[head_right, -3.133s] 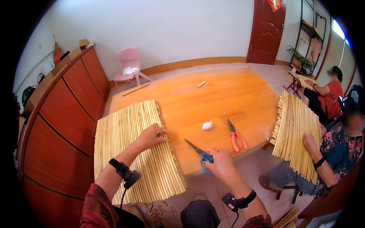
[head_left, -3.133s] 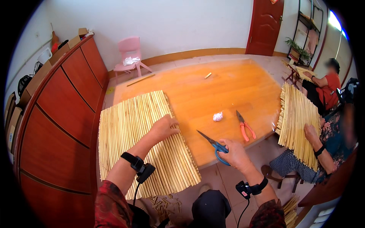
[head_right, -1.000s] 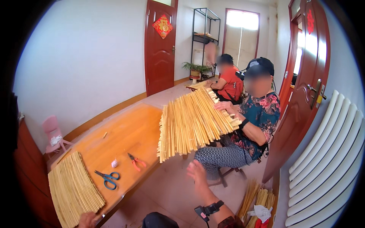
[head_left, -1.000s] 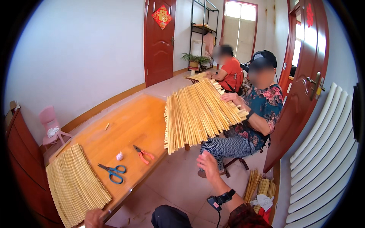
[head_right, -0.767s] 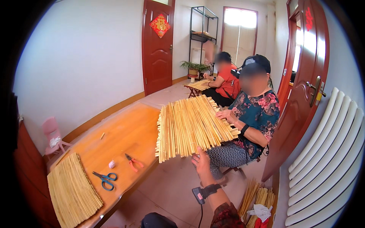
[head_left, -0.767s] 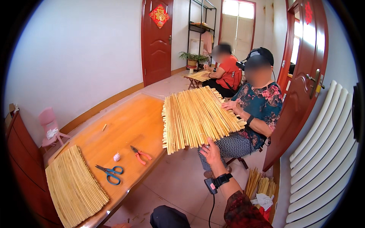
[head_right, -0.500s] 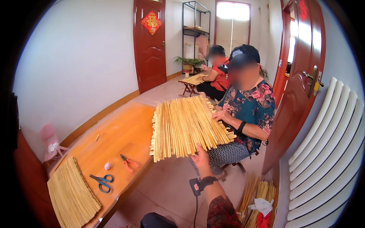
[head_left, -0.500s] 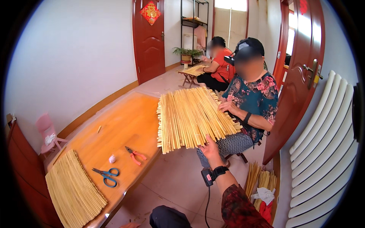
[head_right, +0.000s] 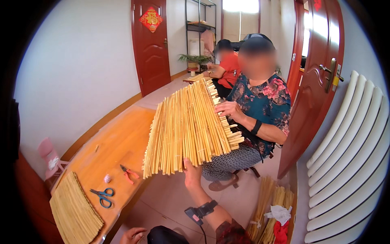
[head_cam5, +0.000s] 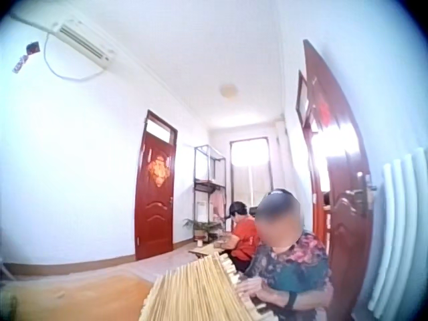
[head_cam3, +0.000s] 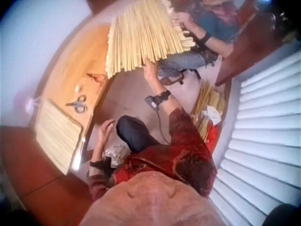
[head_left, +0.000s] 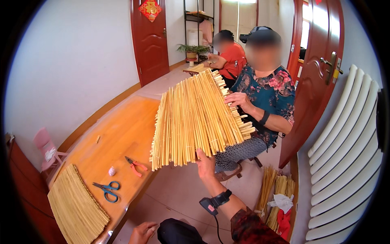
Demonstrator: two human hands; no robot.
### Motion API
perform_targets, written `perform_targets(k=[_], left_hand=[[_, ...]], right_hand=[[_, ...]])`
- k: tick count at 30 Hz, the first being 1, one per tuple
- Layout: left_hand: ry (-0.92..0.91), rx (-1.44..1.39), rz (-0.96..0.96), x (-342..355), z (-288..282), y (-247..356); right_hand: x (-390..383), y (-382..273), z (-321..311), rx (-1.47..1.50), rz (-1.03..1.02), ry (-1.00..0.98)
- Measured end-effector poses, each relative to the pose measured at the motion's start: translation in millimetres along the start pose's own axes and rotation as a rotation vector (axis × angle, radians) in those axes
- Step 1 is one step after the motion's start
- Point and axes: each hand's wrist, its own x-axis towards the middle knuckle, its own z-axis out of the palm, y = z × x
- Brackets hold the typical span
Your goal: The person trims the edges of a reed mat using scissors and secures the reeds by tying them with string.
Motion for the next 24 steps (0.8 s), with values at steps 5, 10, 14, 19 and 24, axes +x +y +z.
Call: perform_targets(k=[5,10,14,19,24], left_hand=[[-0.1,-0.46,-0.087,55.6,12.0,3.1],[0.034,-1.107,-0.088,95.1,42.0,28.8],[0.154,-1.308,0.181,89.2,37.9,64.4],[0.472,-1.478,0.186,47.3,22.8,53.3],[0.696,-1.419,0.15,-39.0,-25.1,-11.7]], right_hand=[[-39.6,-5.6,8.6,0.019,0.002,-0.057],[-92.6,-20.7,28.9,0.05,0.055,-0.101],[-141.7,-18.5,41.1,0.119,0.149,-0.223],[-206.4,5.4,41.0,0.227,0.227,-0.315],[-257.0,49.3,-5.0,-0.869,-0.358,-0.998]])
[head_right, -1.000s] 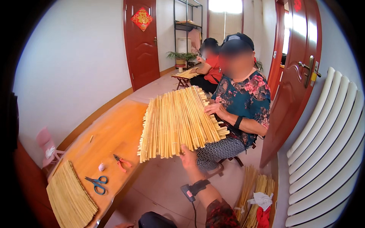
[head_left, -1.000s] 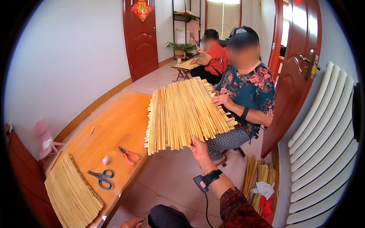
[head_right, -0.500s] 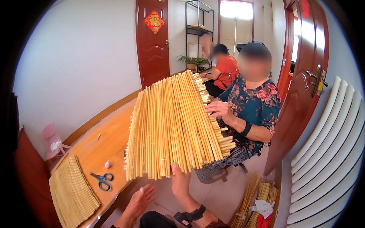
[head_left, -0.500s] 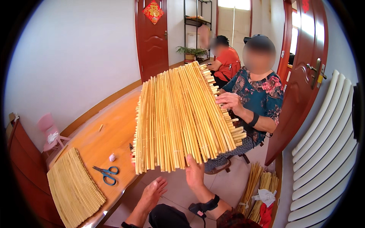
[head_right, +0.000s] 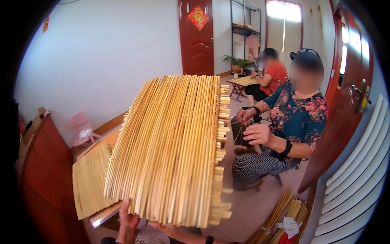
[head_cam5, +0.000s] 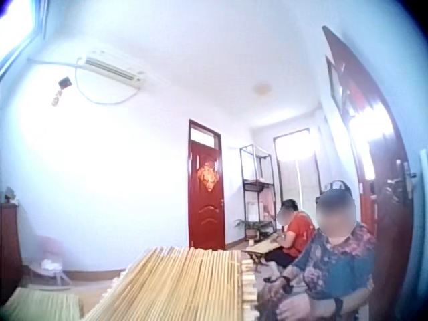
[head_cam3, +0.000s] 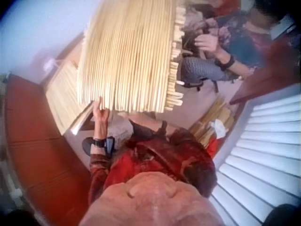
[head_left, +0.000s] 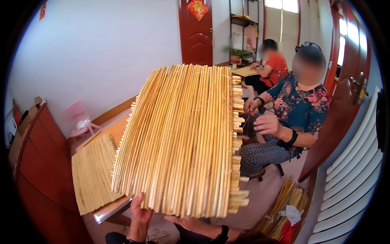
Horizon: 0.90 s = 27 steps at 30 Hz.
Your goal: The person trims the edges of a reed mat using scissors and secures the reeds by tying them with string.
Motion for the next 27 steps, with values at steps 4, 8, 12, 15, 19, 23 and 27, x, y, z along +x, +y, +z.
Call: perform_targets(k=[4,8,12,15,19,23,27], left_hand=[[0.05,0.11,0.162,-33.7,-52.0,66.2],[0.01,0.165,0.187,-48.2,-69.3,92.2],[0.068,0.256,0.299,-75.2,-100.5,130.1],[0.092,0.124,0.324,-78.0,-91.0,132.5],[0.135,0.097,0.385,-75.4,-113.0,125.0],[-0.003,0.258,0.532,-80.6,-123.9,140.4],[0.074,0.365,0.563,-91.7,-22.1,115.8]], right_hand=[[-28.9,40.3,-8.7,0.03,0.05,0.059],[14.8,97.2,-82.1,0.504,0.573,0.295],[98.3,30.8,-128.2,0.452,0.249,0.625],[136.1,53.9,-180.8,0.286,0.17,0.755],[161.3,48.3,-192.4,-0.522,-0.203,0.519],[178.4,-16.4,-119.9,-0.731,-0.372,0.095],[178.7,-6.5,-61.1,-0.315,-0.369,-0.224]])
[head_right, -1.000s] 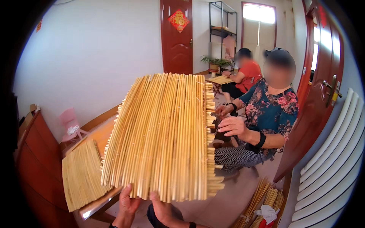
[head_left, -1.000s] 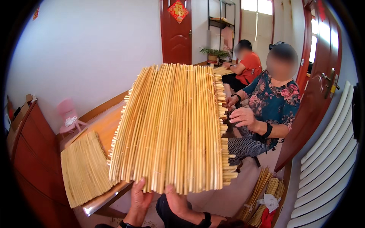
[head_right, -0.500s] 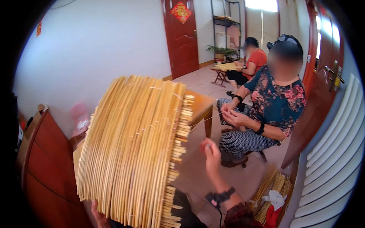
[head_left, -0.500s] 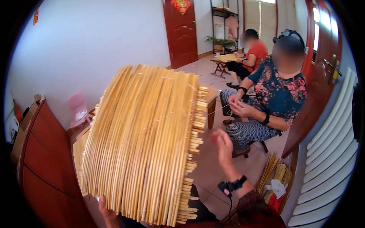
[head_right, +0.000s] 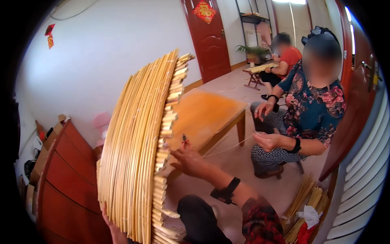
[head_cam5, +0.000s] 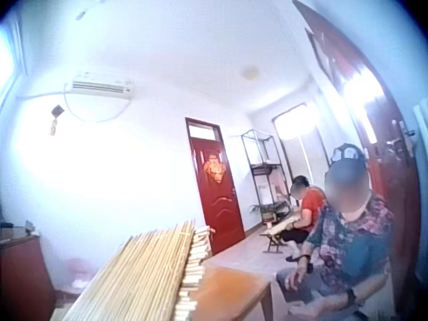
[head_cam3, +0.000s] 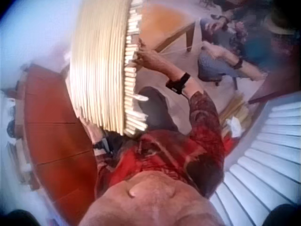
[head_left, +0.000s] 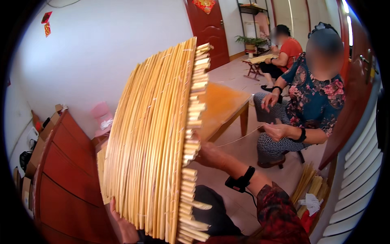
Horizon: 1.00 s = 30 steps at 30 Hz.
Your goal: The person trims the edges of a reed mat using scissors and secures the reeds by tying them with string.
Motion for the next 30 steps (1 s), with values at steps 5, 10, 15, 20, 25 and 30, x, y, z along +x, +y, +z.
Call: perform_targets(k=[5,10,15,20,25,30], left_hand=[[-0.065,-0.185,0.027,17.7,-8.5,-4.7],[-0.325,-0.889,-0.303,18.2,50.6,10.3],[-0.355,-1.064,-0.358,16.6,64.3,5.9],[-0.396,-1.083,-0.289,17.9,49.6,-14.3],[-0.389,-1.094,-0.264,5.1,57.2,-3.1],[-0.166,-0.242,-0.15,18.6,13.3,8.3]], right_hand=[[19.3,-60.2,35.1,0.927,0.23,-0.114],[19.7,-74.1,30.8,0.682,0.167,-0.062],[-3.8,-76.9,8.5,1.014,0.197,0.08],[-14.2,-79.1,-18.9,1.104,0.224,0.285],[-35.1,-68.4,-22.9,1.192,0.437,0.271],[-28.3,-69.8,-34.2,1.183,0.404,0.292]])
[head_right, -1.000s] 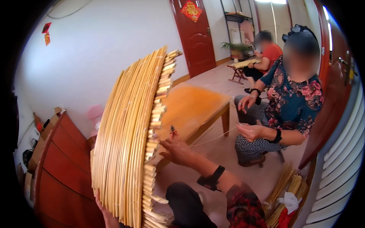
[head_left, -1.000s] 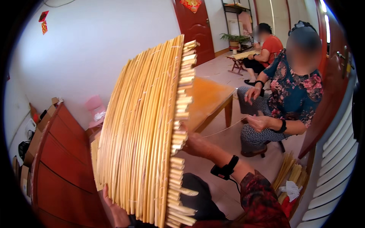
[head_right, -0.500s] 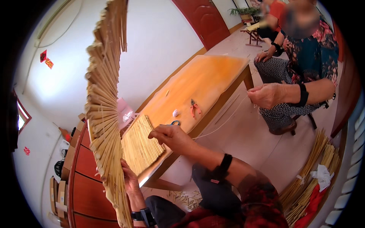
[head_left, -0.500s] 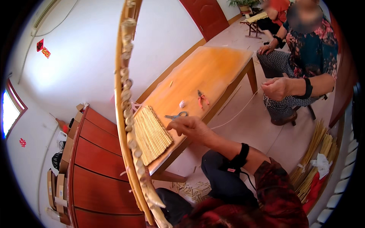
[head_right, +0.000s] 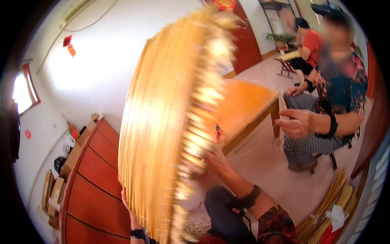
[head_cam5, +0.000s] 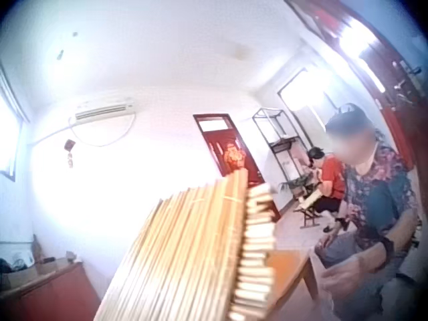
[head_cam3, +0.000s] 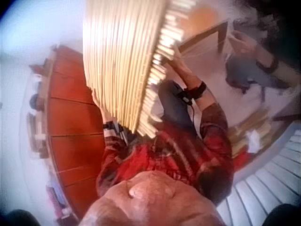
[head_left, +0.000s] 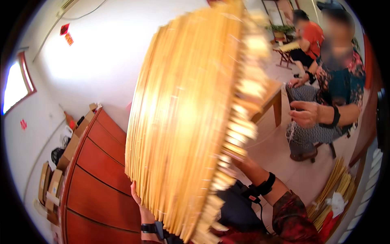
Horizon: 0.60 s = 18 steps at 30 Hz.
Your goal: The person trims the edges of a reed mat using scissors and secures the reeds by tying them with string.
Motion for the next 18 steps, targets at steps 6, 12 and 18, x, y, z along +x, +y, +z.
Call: perform_targets(k=[6,12,18], left_hand=[[-0.005,0.099,-0.015,0.4,-51.6,20.0],[0.049,0.161,-0.14,-28.2,-83.7,57.8],[0.142,0.157,-0.166,-69.0,-148.5,63.8]], right_hand=[[-19.0,25.8,31.3,-0.08,0.07,-0.043],[-64.6,51.2,26.4,-0.345,0.173,-0.002],[-110.4,66.7,1.3,-0.673,0.278,0.002]])
